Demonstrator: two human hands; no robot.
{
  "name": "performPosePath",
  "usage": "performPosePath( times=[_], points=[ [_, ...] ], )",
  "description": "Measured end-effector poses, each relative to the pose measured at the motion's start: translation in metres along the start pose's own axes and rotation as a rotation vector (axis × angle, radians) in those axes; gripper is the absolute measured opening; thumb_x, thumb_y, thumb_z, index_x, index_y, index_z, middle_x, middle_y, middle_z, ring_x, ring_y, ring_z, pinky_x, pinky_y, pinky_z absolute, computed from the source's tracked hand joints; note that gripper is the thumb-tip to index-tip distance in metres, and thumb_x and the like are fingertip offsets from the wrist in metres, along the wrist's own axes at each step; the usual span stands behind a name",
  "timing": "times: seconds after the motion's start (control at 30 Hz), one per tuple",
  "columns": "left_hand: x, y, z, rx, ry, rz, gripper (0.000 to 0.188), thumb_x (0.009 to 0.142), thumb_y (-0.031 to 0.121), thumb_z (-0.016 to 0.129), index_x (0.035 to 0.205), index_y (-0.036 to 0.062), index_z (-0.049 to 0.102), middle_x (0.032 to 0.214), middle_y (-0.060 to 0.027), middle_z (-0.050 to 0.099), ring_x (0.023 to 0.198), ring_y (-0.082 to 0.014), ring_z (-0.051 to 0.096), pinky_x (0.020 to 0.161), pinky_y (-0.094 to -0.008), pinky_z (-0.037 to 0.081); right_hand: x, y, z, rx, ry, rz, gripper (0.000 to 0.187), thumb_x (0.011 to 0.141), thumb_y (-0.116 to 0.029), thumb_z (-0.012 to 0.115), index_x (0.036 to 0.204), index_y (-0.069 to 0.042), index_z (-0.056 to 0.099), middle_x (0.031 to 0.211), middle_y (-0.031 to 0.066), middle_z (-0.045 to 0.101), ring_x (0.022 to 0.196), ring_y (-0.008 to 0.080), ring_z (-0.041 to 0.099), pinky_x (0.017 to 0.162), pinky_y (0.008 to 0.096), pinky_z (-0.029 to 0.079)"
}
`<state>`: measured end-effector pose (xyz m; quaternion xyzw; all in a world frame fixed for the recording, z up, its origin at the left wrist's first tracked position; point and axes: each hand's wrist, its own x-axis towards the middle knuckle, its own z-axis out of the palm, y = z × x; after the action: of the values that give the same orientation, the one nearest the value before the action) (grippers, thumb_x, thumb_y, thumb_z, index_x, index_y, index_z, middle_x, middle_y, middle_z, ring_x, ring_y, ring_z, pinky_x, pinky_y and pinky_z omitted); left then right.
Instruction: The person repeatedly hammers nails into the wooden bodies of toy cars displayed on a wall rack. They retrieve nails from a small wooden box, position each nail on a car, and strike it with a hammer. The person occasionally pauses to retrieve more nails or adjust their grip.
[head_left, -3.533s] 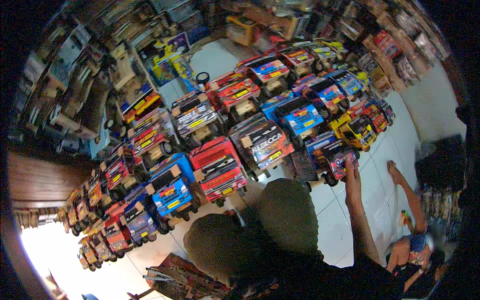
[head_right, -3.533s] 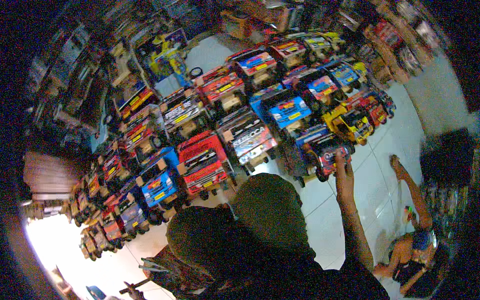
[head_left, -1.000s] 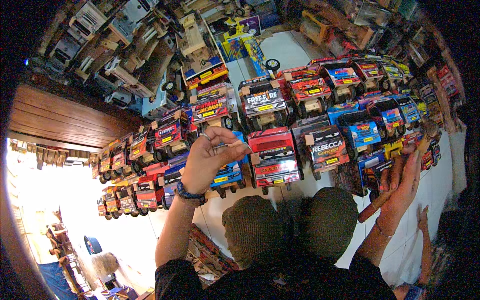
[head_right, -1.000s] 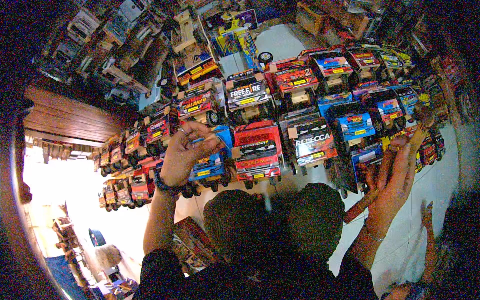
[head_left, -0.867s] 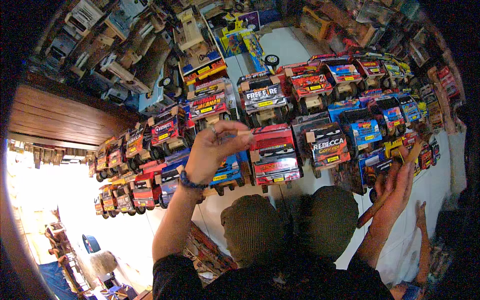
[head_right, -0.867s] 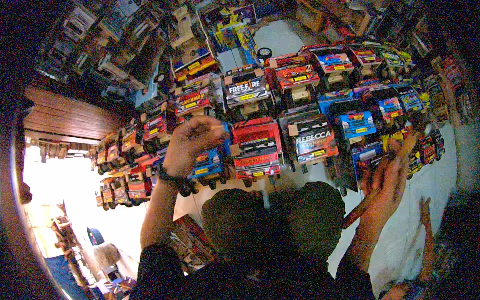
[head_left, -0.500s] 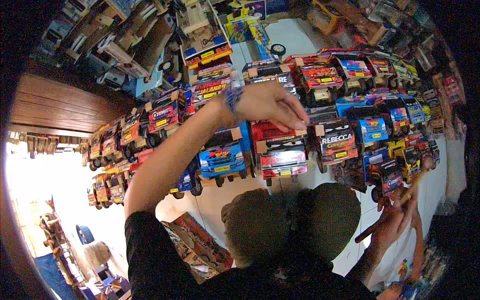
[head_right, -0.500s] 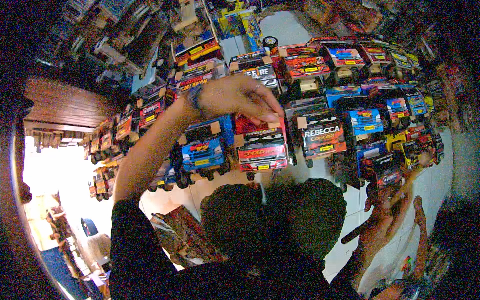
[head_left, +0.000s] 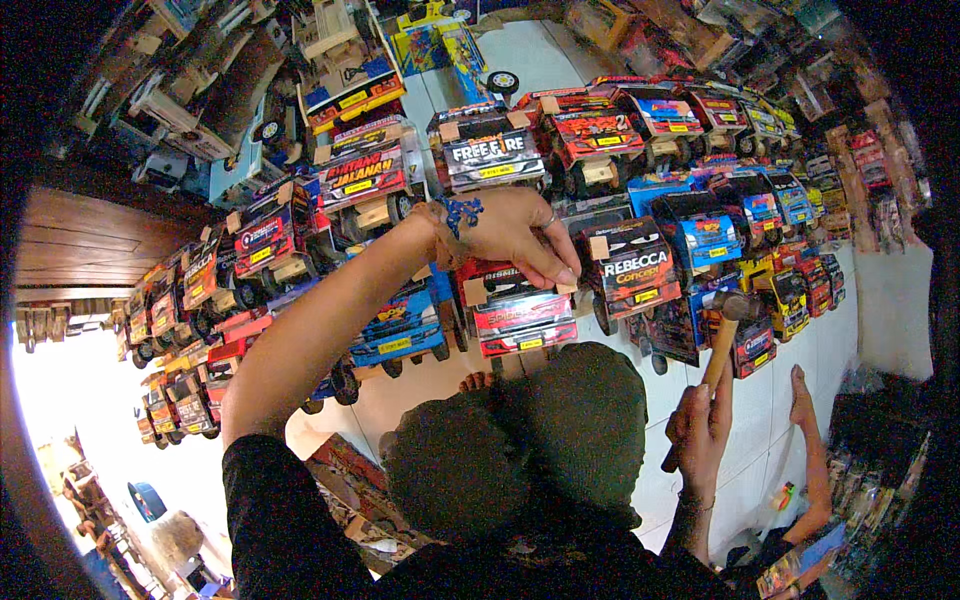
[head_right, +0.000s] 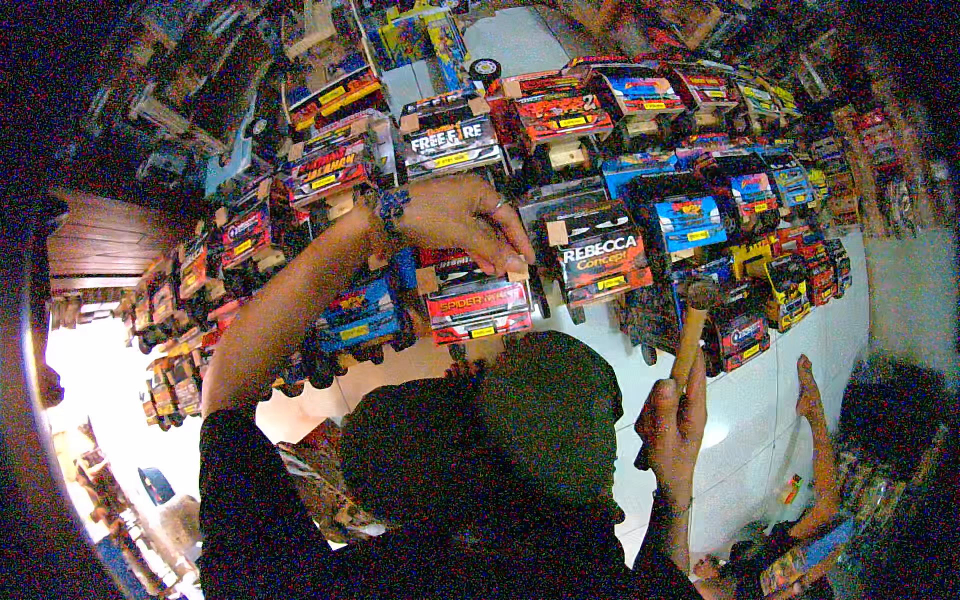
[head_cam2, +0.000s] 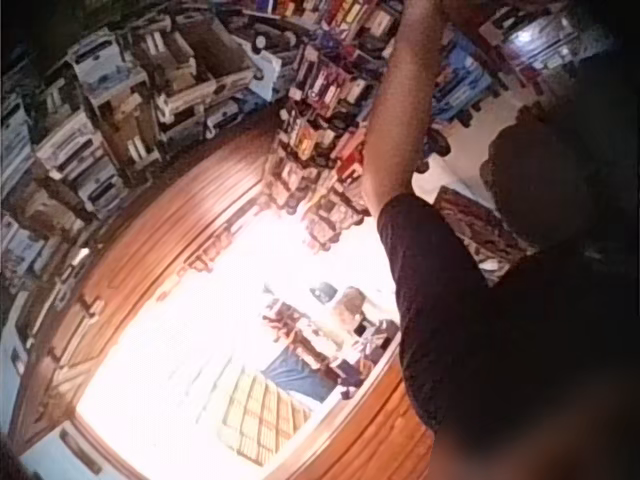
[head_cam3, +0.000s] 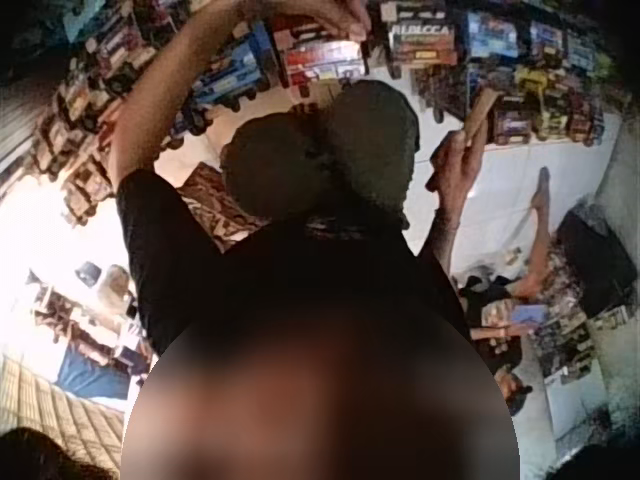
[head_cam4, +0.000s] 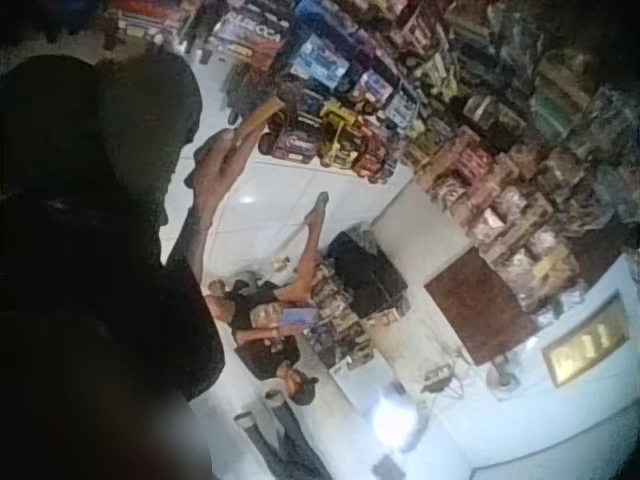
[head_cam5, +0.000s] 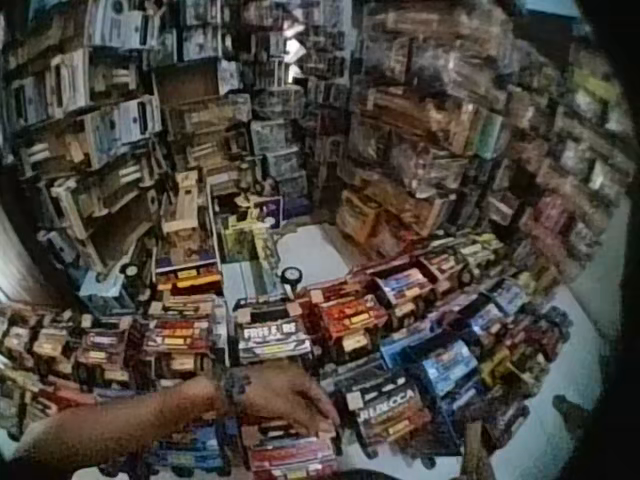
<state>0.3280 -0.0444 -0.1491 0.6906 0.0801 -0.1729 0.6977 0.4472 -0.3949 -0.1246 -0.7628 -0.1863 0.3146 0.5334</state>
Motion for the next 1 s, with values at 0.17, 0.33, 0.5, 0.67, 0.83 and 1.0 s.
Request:
performPosePath(
  times=[0.17,0.33,0.5,0.67,0.83,1.0],
  points=[
    [0.001,-0.006,-0.002,-0.018,0.041,-0.013,0.034,0.087,0.028,0.074,0.107,0.0003,0.072,0.097,-0.0082,0.073,0.086,-0.0115,0.067,0.078,-0.0239,0.057,0.001,0.006,0.012,-0.023,-0.045,0.029,0.059,0.101,-0.017,0.049,0.153,-0.008,0.022,0.064,-0.0023,0.046,0.050,0.0045,0.041,0.044,0.0217,0.035],
    [0.008,-0.013,-0.001,0.013,0.067,0.033,0.035,0.089,0.028,0.071,0.112,0.0014,0.071,0.096,-0.0067,0.073,0.081,-0.0103,0.067,0.076,-0.0248,0.056,0.002,0.006,0.015,-0.041,-0.064,0.041,0.060,0.102,-0.016,0.048,0.154,-0.008,0.020,0.064,-0.0020,0.046,0.050,0.0050,0.041,0.044,0.0226,0.037],
    [0.006,-0.013,0.000,-0.006,0.084,0.049,0.033,0.087,0.028,0.073,0.107,0.0007,0.072,0.094,-0.0072,0.073,0.080,-0.0103,0.066,0.074,-0.0234,0.056,0.005,0.004,0.016,-0.086,-0.071,0.020,0.061,0.102,-0.018,0.049,0.154,-0.007,0.020,0.064,-0.0025,0.046,0.051,0.0048,0.041,0.045,0.0221,0.035],
    [0.005,-0.010,0.000,0.043,0.096,0.045,0.033,0.087,0.028,0.073,0.106,0.0010,0.073,0.091,-0.0067,0.073,0.078,-0.0095,0.066,0.073,-0.0232,0.055,0.011,0.006,0.016,-0.126,-0.133,-0.029,0.056,0.101,-0.018,0.049,0.152,-0.006,0.027,0.068,-0.0046,0.046,0.053,0.0037,0.040,0.046,0.0211,0.034],
    [0.007,-0.012,0.000,0.023,0.084,0.034,0.032,0.086,0.027,0.074,0.104,0.0009,0.074,0.088,-0.0055,0.072,0.075,-0.0077,0.064,0.071,-0.0222,0.054,0.014,0.008,0.017,-0.134,-0.153,-0.016,0.054,0.100,-0.015,0.050,0.150,-0.005,0.031,0.074,-0.0052,0.047,0.057,0.0036,0.040,0.049,0.0211,0.035],
    [0.008,-0.016,-0.001,0.044,0.101,0.056,0.033,0.086,0.029,0.075,0.104,0.0008,0.074,0.088,-0.0055,0.072,0.075,-0.0084,0.064,0.071,-0.0230,0.054,0.015,0.010,0.014,-0.251,-0.171,-0.038,0.052,0.098,-0.013,0.053,0.146,-0.004,0.035,0.082,0.0004,0.051,0.064,0.0082,0.045,0.054,0.0248,0.039]
  ],
)
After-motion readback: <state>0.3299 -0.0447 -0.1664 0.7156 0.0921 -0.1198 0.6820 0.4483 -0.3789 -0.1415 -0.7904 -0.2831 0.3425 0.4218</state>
